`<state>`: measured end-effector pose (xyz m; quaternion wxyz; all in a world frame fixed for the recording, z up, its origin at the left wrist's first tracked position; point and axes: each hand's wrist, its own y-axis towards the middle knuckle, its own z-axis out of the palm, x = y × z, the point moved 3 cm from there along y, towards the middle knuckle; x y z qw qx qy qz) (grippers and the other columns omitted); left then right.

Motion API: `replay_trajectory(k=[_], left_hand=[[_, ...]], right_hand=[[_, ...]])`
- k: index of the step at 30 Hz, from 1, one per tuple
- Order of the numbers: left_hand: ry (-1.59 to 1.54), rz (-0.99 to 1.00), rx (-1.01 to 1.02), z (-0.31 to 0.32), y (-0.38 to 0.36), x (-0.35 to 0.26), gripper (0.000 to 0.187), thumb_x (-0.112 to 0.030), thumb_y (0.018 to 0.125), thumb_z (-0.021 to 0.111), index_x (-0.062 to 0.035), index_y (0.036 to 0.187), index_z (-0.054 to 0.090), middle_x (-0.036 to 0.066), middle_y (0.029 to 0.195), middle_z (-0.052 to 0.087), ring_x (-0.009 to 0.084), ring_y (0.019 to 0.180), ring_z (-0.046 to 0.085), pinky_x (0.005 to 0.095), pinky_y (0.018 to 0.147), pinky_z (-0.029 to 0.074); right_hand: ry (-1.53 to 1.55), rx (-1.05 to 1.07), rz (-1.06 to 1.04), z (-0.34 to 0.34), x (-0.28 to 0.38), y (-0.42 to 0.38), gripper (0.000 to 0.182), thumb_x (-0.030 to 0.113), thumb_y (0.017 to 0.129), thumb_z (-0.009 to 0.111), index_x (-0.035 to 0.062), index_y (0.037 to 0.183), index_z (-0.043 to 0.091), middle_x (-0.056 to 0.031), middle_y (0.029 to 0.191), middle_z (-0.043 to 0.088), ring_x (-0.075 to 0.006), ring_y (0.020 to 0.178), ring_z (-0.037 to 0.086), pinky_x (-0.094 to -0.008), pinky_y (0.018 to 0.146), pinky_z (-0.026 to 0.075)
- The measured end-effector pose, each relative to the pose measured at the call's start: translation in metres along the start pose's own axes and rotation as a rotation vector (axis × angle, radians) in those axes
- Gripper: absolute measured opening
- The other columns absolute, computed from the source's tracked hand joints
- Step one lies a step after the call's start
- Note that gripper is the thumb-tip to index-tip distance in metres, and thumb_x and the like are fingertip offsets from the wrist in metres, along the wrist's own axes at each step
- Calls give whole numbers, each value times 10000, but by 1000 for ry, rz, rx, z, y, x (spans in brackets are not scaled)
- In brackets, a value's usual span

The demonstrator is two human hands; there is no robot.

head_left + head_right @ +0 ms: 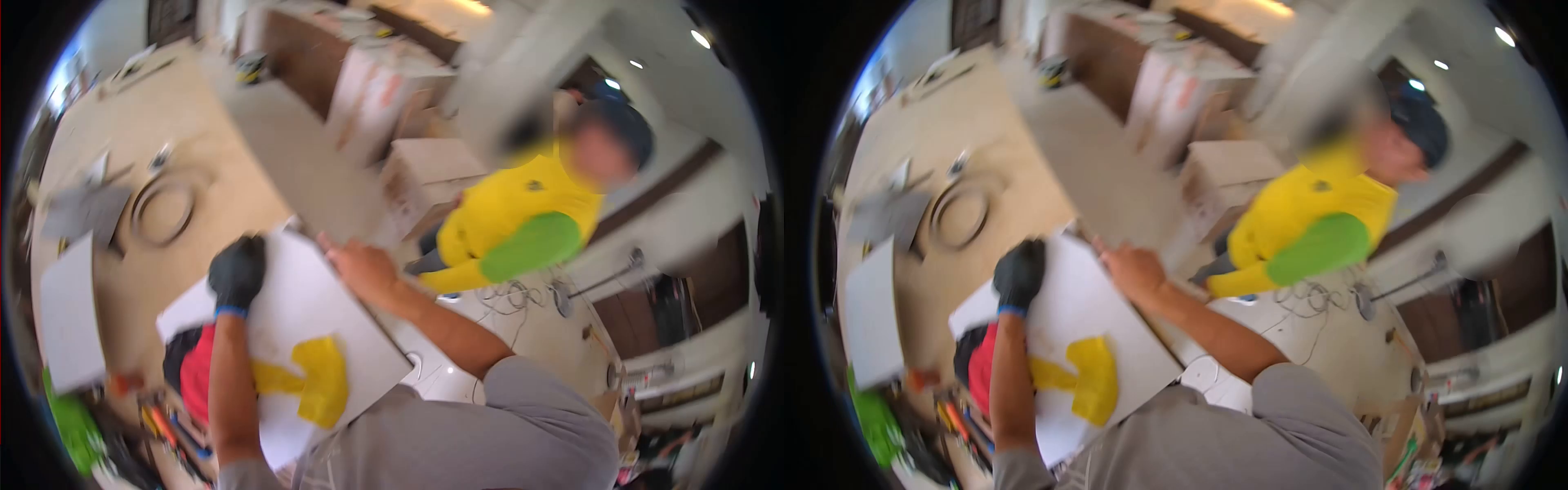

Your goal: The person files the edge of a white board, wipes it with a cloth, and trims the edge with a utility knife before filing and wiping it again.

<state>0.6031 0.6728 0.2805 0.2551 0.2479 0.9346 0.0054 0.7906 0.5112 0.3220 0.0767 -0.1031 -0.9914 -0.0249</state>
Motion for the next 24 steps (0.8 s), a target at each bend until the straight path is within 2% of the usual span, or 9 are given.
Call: replay_trajectory(k=[3, 6, 9, 15, 19, 24], left_hand=[[-23, 66, -105, 2, -1, -2, 421, -416, 1054, 488, -88, 907, 708, 220, 907, 735, 462, 872, 697, 574, 795, 545], [-13, 55, -59, -4, -4, -7, 467, -428, 1065, 462, -59, 920, 708, 245, 931, 730, 473, 893, 693, 582, 804, 537], [6, 35, -46, -8, -5, -9, 482, -440, 1067, 454, -56, 942, 718, 252, 945, 732, 478, 907, 694, 585, 818, 539], [-25, 78, -176, -4, -8, -6, 471, -424, 1056, 471, -58, 942, 743, 233, 919, 743, 455, 872, 709, 567, 806, 559], [11, 66, -71, -10, -6, -9, 475, -413, 1056, 461, -47, 938, 740, 236, 905, 742, 453, 867, 711, 569, 821, 557], [3, 45, -35, -11, -6, -10, 473, -420, 1055, 454, -55, 940, 734, 231, 914, 743, 447, 876, 713, 571, 838, 553]], right_hand=[[77, -89, -51, 20, -11, 13, 496, 289, 1041, 519, 213, 1531, 520, -200, 1018, 698, -391, 838, 717, -529, 734, 574], [-11, -35, -29, -8, 5, 24, 487, 251, 1049, 512, 187, 1532, 526, -210, 1005, 694, -380, 850, 717, -486, 740, 574], [19, -49, -63, 14, -5, 21, 477, 236, 1048, 527, 200, 1524, 538, -181, 1007, 700, -375, 851, 719, -470, 711, 561], [142, -40, -52, -4, -8, -32, 439, 317, 1056, 570, 222, 1485, 585, -115, 870, 629, -322, 791, 671, -463, 683, 537], [162, -28, -46, -5, -8, -57, 432, 345, 1060, 587, 242, 1479, 591, -91, 858, 619, -304, 804, 664, -443, 669, 535], [195, -23, 1, -14, -2, -73, 417, 301, 1039, 627, 225, 1450, 620, -86, 899, 643, -319, 823, 675, -442, 691, 570]])
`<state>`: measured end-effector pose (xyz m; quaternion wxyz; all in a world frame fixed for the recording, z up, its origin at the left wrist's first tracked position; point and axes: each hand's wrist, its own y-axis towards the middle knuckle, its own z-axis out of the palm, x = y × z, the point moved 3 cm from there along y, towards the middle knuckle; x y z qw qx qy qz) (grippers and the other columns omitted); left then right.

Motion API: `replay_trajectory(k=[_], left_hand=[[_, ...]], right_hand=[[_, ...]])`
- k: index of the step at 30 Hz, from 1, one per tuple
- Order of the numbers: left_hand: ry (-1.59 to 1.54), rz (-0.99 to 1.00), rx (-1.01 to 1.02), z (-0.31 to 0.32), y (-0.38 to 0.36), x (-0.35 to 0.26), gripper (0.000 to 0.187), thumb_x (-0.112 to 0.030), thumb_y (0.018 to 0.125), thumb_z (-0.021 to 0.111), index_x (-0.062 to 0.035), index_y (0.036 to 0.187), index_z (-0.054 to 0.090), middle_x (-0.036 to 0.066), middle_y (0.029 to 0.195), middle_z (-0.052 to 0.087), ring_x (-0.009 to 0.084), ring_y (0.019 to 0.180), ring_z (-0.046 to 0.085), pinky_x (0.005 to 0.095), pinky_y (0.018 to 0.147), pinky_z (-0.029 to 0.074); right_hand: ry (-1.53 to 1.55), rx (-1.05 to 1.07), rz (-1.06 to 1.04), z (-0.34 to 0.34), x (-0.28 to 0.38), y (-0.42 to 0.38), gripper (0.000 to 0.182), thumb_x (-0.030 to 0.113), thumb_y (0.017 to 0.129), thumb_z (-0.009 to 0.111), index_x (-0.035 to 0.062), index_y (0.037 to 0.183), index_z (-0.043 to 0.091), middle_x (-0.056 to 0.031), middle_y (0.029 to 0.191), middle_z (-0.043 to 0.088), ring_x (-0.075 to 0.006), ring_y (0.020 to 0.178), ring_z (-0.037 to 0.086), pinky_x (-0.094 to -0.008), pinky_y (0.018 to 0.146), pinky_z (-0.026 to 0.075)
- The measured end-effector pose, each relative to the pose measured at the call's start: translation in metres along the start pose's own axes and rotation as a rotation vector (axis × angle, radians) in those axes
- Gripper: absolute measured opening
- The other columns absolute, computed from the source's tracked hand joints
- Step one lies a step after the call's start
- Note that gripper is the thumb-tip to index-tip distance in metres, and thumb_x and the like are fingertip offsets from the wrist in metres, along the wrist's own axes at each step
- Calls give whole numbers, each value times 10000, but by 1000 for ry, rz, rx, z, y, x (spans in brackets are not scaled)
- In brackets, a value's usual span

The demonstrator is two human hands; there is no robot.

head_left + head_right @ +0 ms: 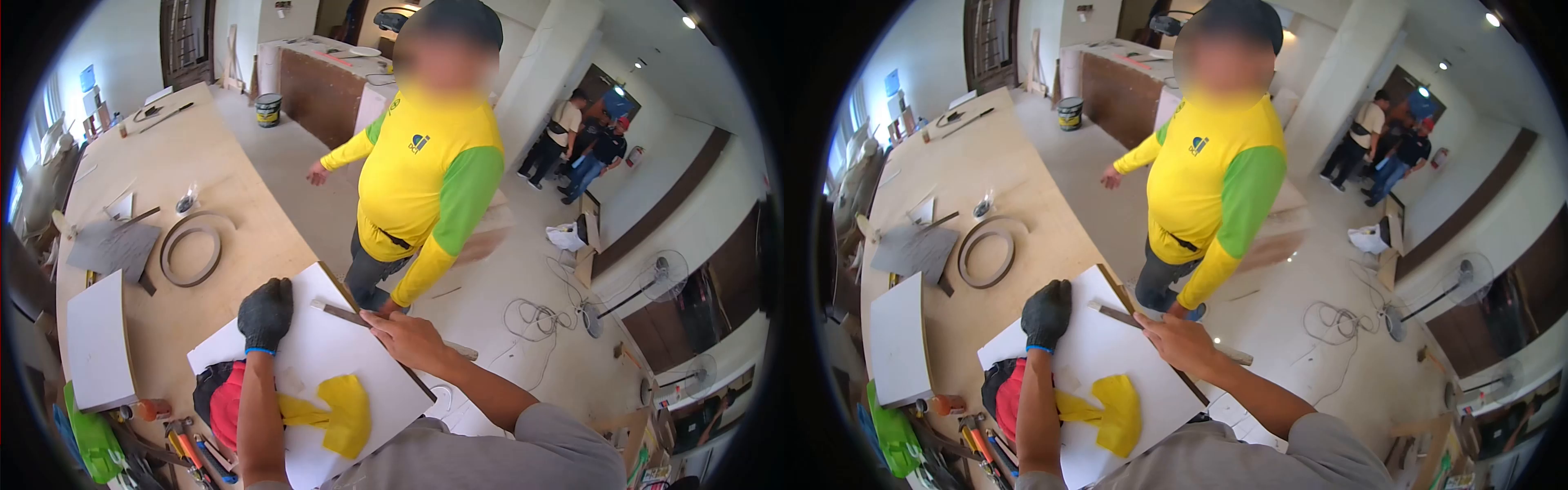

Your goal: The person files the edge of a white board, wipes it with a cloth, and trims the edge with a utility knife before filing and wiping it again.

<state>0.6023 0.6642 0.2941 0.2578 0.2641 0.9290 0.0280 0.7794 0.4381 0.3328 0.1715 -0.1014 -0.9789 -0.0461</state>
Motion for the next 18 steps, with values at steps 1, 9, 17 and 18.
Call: replay_trajectory(k=[1, 9, 17, 18], left_hand=[[0, 2, -3, 0, 0, 0, 472, -421, 1054, 454, -57, 941, 733, 230, 916, 743, 445, 877, 714, 570, 840, 552], [-58, -38, 37, 6, 2, 6, 452, -459, 1032, 482, -113, 956, 762, 207, 934, 757, 431, 890, 722, 557, 829, 557], [-75, -106, 110, -12, -3, 2, 461, -465, 1029, 479, -99, 988, 757, 208, 987, 758, 419, 950, 723, 547, 870, 550], [-70, -98, 112, -11, -3, 2, 461, -464, 1029, 479, -98, 992, 756, 208, 988, 758, 420, 951, 723, 547, 872, 549]], right_hand=[[0, -24, -13, 2, -2, -1, 415, 294, 1038, 628, 223, 1447, 623, -90, 909, 647, -325, 832, 677, -443, 700, 573], [55, -83, -56, 4, -4, -4, 406, 237, 1024, 641, 206, 1429, 651, -152, 933, 701, -363, 840, 669, -470, 768, 555], [-20, -109, -112, 11, -10, 1, 402, 263, 1004, 674, 254, 1405, 674, -130, 773, 615, -349, 747, 647, -481, 681, 533], [-33, -107, -111, 10, -10, 1, 400, 266, 1005, 674, 255, 1405, 674, -130, 771, 614, -349, 745, 646, -482, 678, 531]])
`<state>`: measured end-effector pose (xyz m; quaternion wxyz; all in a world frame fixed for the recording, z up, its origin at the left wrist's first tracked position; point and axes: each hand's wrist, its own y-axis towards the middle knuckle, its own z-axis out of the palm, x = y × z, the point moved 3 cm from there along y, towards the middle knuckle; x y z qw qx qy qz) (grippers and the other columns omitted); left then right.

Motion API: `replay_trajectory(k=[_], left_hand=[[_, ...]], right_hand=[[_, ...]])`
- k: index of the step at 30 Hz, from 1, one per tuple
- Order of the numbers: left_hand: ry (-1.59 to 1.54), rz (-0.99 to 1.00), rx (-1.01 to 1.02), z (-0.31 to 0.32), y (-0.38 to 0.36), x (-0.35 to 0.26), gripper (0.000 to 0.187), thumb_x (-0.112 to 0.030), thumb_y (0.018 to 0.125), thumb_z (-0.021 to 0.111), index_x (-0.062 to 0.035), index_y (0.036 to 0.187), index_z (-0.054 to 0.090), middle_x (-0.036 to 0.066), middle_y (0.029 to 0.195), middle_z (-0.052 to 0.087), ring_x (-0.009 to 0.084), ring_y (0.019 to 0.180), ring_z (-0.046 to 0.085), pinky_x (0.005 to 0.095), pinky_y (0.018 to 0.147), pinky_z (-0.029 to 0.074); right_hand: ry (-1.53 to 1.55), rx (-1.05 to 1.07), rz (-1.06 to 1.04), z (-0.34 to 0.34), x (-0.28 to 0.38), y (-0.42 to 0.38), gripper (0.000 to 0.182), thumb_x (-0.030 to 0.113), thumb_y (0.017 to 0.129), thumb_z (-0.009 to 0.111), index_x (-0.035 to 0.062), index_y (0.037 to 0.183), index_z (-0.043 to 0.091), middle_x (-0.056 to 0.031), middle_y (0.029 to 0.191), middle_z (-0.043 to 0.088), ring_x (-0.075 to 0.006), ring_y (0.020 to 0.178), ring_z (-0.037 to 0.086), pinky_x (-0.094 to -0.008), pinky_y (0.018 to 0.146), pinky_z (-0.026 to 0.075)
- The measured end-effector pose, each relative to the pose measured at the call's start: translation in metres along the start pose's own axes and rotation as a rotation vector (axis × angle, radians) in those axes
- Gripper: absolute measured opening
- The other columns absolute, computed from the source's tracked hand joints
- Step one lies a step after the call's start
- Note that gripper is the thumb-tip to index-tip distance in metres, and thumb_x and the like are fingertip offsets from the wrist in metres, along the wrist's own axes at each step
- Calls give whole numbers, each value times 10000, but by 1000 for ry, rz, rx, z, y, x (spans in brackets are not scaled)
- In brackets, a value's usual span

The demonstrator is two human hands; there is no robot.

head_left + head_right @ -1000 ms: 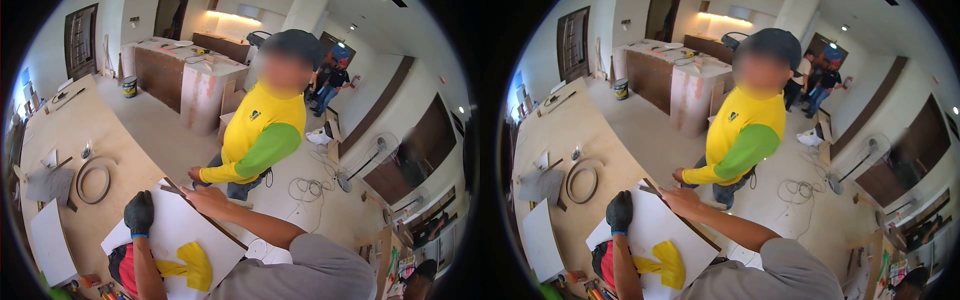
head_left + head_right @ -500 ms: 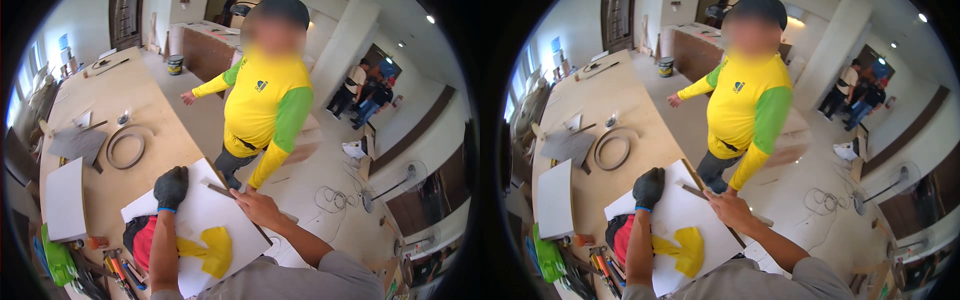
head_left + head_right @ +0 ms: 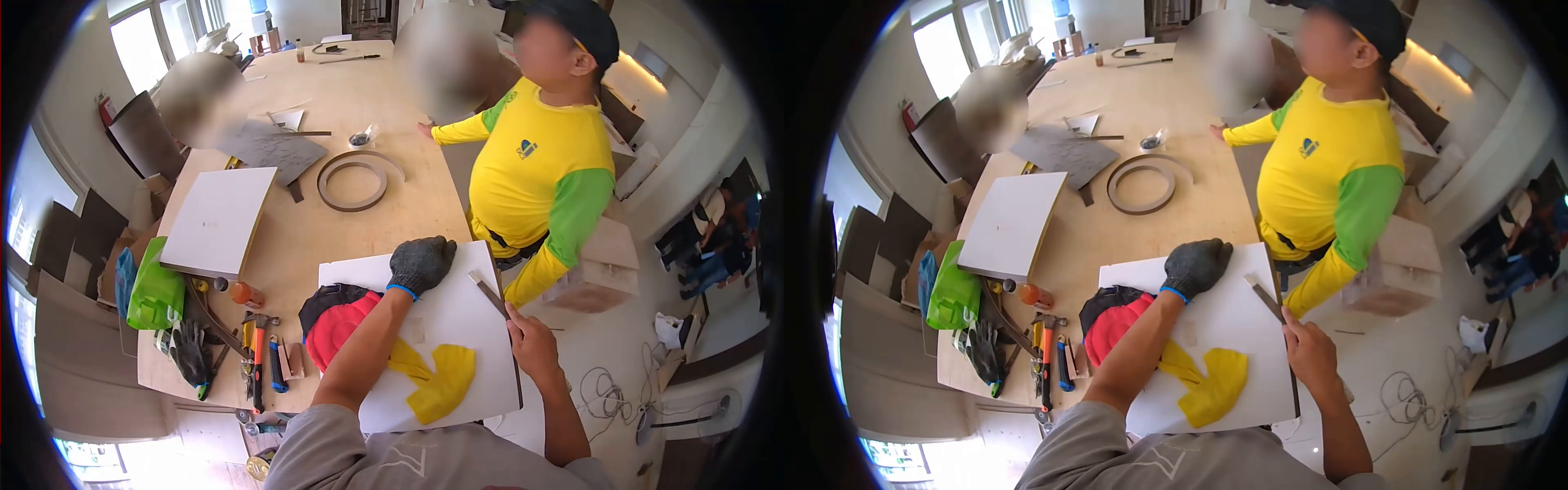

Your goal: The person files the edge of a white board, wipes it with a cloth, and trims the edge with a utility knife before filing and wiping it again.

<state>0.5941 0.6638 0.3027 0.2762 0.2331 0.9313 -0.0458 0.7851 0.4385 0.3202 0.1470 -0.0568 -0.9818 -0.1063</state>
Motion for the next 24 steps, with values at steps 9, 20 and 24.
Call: replay_trajectory(k=[9, 20, 24], left_hand=[[3, 96, -98, 22, 10, 9, 465, -456, 1041, 455, -109, 1000, 762, 204, 973, 759, 438, 938, 717, 556, 872, 551], [114, 186, -119, 26, 13, 6, 495, -442, 1082, 422, -77, 986, 742, 235, 960, 744, 476, 907, 697, 573, 826, 553], [46, 210, -165, 36, 17, 24, 464, -425, 1066, 451, -96, 967, 763, 222, 979, 751, 451, 921, 710, 560, 831, 555]], right_hand=[[51, 62, 50, -9, 7, 0, 392, 288, 1043, 592, 239, 1430, 631, -141, 890, 695, -359, 844, 697, -470, 744, 569], [147, 154, 211, -13, 11, -17, 391, 333, 1081, 521, 227, 1445, 617, -135, 977, 700, -344, 827, 706, -490, 742, 568], [190, 78, 131, -3, 0, -24, 358, 255, 1046, 550, 214, 1393, 629, -161, 1048, 729, -367, 894, 722, -502, 763, 587]])
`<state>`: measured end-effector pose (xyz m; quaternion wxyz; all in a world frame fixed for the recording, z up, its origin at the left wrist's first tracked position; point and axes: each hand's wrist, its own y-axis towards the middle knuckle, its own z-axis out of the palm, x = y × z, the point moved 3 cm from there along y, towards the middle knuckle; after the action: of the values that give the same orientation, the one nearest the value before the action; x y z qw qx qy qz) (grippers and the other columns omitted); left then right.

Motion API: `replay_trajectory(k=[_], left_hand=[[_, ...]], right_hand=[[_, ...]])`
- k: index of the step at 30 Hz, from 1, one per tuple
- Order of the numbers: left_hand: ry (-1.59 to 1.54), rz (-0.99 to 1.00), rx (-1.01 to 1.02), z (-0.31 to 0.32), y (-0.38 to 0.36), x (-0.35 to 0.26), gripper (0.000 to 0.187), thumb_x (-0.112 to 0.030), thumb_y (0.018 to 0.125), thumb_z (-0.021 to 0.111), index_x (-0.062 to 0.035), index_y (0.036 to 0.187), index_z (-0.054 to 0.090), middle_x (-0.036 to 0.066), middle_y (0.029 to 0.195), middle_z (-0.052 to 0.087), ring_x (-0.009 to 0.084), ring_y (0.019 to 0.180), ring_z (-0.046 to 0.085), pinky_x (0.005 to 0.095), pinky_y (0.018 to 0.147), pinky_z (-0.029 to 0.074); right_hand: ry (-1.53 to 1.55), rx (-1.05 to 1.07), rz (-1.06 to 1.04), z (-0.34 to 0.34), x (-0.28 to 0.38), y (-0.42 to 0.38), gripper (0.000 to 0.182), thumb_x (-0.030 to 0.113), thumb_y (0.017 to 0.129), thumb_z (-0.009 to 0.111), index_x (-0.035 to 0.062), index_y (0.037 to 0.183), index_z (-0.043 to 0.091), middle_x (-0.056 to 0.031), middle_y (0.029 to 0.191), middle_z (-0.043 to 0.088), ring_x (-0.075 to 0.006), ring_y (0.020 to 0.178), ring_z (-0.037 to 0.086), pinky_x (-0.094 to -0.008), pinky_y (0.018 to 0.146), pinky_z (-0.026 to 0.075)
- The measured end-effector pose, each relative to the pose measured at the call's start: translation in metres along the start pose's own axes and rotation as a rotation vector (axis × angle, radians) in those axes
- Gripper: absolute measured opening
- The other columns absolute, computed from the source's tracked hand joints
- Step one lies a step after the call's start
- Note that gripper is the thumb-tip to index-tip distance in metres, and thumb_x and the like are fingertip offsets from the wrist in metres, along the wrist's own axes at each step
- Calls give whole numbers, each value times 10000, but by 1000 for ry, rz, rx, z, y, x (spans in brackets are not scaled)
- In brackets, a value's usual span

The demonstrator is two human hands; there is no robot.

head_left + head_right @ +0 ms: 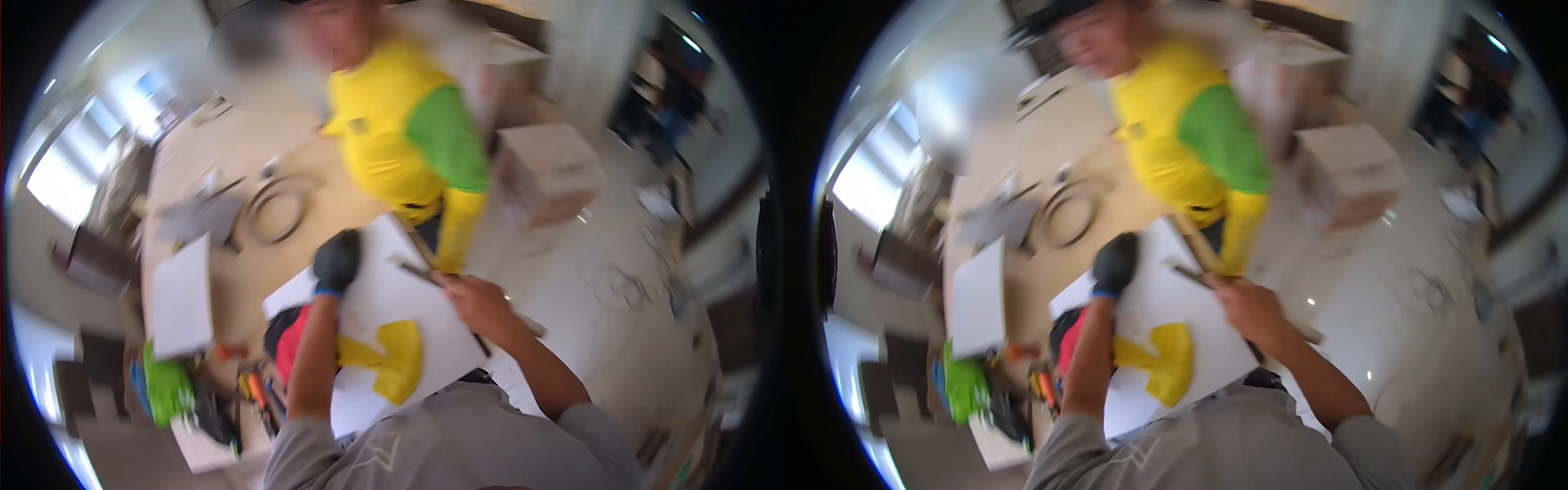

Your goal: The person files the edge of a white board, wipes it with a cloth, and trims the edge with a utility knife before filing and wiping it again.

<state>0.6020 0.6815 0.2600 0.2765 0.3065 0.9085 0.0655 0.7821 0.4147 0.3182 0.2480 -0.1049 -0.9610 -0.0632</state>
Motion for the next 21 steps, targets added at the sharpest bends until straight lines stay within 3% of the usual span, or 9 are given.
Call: replay_trajectory(k=[2, 3, 4, 7, 11, 15, 17, 21], left_hand=[[34, -12, -32, -11, -1, -11, 415, -406, 1027, 499, -97, 935, 760, 227, 923, 743, 450, 881, 709, 554, 816, 557], [114, 7, 24, -20, 1, -20, 318, -351, 996, 548, -103, 1021, 745, 200, 955, 742, 414, 938, 708, 545, 892, 538], [194, 47, -73, -26, -4, -27, 274, -303, 979, 585, -100, 1102, 721, 184, 1023, 730, 391, 1009, 686, 527, 952, 510], [267, 87, -205, -57, -21, -49, 316, -225, 959, 635, -96, 1247, 656, 154, 1203, 687, 342, 1178, 621, 510, 1077, 431], [185, 9, -226, -111, -72, -77, 244, -202, 957, 649, -81, 1164, 694, 153, 1153, 703, 351, 1135, 637, 484, 996, 501], [123, -186, -383, -137, -177, -95, 249, -165, 929, 695, -75, 1161, 712, 147, 1119, 719, 363, 1053, 669, 481, 905, 541], [184, -380, -495, -136, -232, -110, 225, -156, 934, 690, -73, 1140, 720, 149, 1096, 720, 363, 1053, 669, 471, 895, 543], [211, -895, -592, -118, -346, -149, 141, -156, 946, 673, -80, 1054, 723, 162, 1014, 716, 371, 981, 684, 477, 838, 545]], right_hand=[[-30, -12, -26, -11, 6, -2, 377, 233, 1020, 615, 225, 1395, 656, -164, 1037, 726, -376, 899, 713, -501, 781, 577], [-70, 4, -30, -12, 4, 1, 361, 235, 1012, 639, 215, 1370, 679, -169, 997, 722, -381, 908, 708, -493, 786, 574], [-82, -16, -65, -12, 4, 3, 369, 239, 1005, 656, 206, 1371, 685, -174, 949, 713, -388, 882, 697, -492, 773, 567], [-24, -19, -173, -9, -12, 6, 393, 203, 1016, 651, 192, 1408, 673, -178, 814, 645, -375, 790, 648, -469, 752, 519], [120, 135, -256, -20, -30, 16, 399, 155, 1029, 629, 111, 1426, 648, -230, 927, 689, -393, 846, 667, -436, 794, 520], [168, 271, -435, -41, -34, 28, 382, 134, 1060, 589, 36, 1427, 628, -288, 1143, 715, -414, 1007, 701, -423, 891, 529], [235, 296, -597, -34, -54, 39, 388, 148, 1086, 554, 33, 1453, 604, -283, 1247, 701, -369, 1083, 721, -390, 910, 532], [250, 404, -754, -38, -44, 35, 395, 153, 1082, 558, 32, 1455, 606, -267, 1247, 709, -381, 1066, 704, -405, 935, 522]])
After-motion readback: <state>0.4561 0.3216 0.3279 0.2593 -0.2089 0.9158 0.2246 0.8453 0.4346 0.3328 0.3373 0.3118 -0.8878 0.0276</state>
